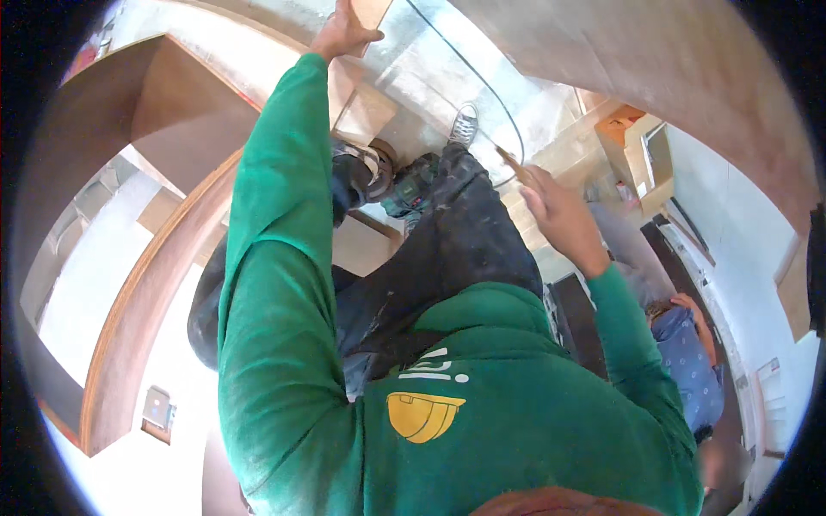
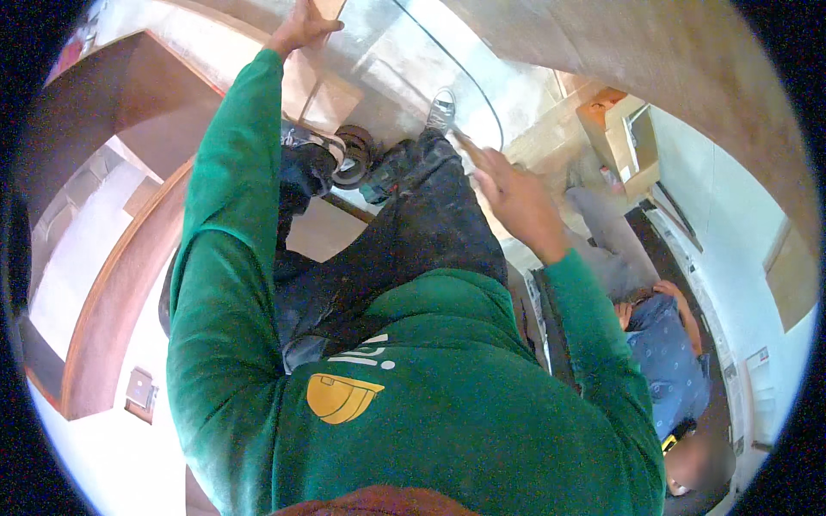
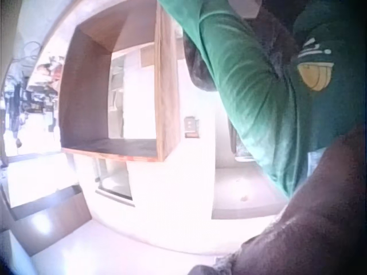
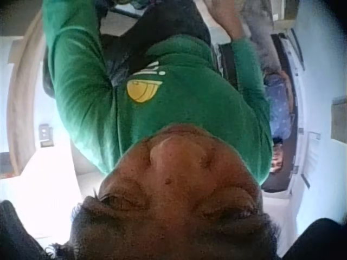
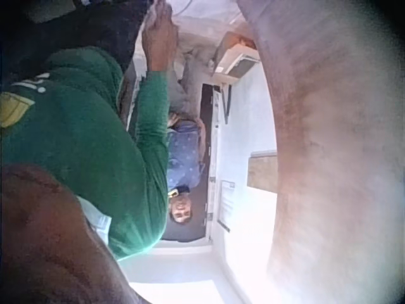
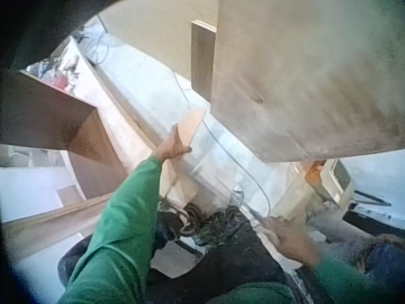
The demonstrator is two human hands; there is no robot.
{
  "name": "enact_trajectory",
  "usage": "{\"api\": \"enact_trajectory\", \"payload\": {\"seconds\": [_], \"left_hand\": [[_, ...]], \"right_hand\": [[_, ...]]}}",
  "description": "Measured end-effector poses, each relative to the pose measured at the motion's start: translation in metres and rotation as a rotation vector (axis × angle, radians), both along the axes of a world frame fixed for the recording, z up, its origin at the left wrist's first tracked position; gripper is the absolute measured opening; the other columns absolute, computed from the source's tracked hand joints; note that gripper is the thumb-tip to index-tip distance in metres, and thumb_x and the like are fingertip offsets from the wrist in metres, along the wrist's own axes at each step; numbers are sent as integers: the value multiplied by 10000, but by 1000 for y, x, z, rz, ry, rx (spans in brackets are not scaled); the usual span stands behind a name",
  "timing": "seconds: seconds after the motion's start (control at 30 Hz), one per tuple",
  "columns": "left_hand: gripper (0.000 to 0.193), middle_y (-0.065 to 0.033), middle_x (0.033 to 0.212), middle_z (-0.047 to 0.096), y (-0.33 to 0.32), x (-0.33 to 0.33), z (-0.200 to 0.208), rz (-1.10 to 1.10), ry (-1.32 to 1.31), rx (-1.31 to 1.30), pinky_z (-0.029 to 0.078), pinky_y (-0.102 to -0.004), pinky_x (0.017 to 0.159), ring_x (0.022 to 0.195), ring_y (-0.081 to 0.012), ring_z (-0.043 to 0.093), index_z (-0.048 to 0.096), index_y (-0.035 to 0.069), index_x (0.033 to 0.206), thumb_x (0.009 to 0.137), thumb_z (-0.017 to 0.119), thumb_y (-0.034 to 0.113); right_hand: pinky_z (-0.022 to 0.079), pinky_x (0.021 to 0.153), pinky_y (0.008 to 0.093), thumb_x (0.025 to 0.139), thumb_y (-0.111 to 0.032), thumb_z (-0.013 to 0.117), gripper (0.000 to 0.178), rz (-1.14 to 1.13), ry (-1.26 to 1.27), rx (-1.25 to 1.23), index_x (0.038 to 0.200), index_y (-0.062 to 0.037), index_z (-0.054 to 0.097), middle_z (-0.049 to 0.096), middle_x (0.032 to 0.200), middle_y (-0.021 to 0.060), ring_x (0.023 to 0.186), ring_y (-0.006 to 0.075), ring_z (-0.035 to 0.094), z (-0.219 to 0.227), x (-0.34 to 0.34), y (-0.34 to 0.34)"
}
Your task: The person fits wooden panels together to form a cabinet frame, uses a saw to trim a piece of wood, and secures the wooden panels with a drill and screws.
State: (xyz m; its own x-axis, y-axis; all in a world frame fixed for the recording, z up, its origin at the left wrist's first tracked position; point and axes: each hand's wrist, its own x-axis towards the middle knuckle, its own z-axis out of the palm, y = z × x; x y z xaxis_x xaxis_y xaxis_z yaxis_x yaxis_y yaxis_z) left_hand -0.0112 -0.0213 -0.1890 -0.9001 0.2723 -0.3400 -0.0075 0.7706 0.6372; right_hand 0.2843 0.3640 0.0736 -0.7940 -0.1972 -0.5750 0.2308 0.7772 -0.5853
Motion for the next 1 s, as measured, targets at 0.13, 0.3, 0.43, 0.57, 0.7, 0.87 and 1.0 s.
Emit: {"api": "enact_trajectory", "payload": {"seconds": [0.13, 0.3, 0.43, 0.57, 0.7, 0.87, 1.0], "left_hand": [[899, -323, 1294, 608, -21, -5, 58, 4, 244, 154, 505, -488, 1019, 1217, -443, 605, 450, -53, 1417, 741, 850, 384], [1142, -329, 1380, 505, -154, 17, 19, 322, 153, -180, 459, -456, 1077, 1268, -427, 544, 341, -97, 1441, 669, 913, 520], [1256, -346, 1451, 426, -153, 48, 23, 605, 64, -643, 359, -585, 1129, 1340, -478, 463, 301, -97, 1493, 695, 805, 731], [1286, -345, 1532, 330, -128, 100, 14, 530, 148, -689, 286, -688, 1125, 1430, -528, 322, 226, -47, 1572, 750, 675, 834], [1131, -299, 1529, 365, -33, 156, 45, 274, 296, -324, 323, -660, 1120, 1393, -533, 361, 277, 29, 1579, 776, 798, 632], [1085, -326, 1503, 399, -25, 191, 36, 178, 78, -414, 392, -606, 1110, 1360, -524, 417, 279, 118, 1605, 764, 841, 512], [1017, -317, 1551, 353, -51, 182, 8, 179, 25, -343, 379, -650, 1106, 1403, -523, 384, 231, 186, 1630, 819, 823, 351]], "right_hand": [[532, 800, 568, 1048, -344, 543, 414, -122, -113, 84, 1359, -74, 576, 702, 1031, 278, 921, 510, 667, 5, 28, 35], [525, 839, 564, 1059, -381, 523, 433, -161, -156, 192, 1378, -93, 580, 692, 1103, 285, 993, 532, 647, -10, 43, 58], [531, 825, 553, 1056, -410, 534, 446, -227, -66, 99, 1360, -90, 602, 701, 1052, 287, 969, 513, 668, -12, 36, 46], [541, 850, 465, 1060, -366, 552, 433, -237, -181, 101, 1375, -74, 601, 710, 1067, 282, 1000, 421, 710, -1, 13, 26], [549, 748, 510, 1049, -408, 557, 439, -213, 66, 55, 1354, -97, 614, 721, 894, 264, 843, 463, 711, -27, 33, 29], [547, 805, 478, 1061, -376, 537, 437, -207, 91, -34, 1338, -47, 616, 715, 989, 281, 939, 454, 706, -28, 39, 40], [533, 883, 446, 1069, -354, 517, 434, -197, -12, -60, 1311, -11, 630, 702, 1122, 283, 1067, 427, 691, -12, 42, 48]]}}
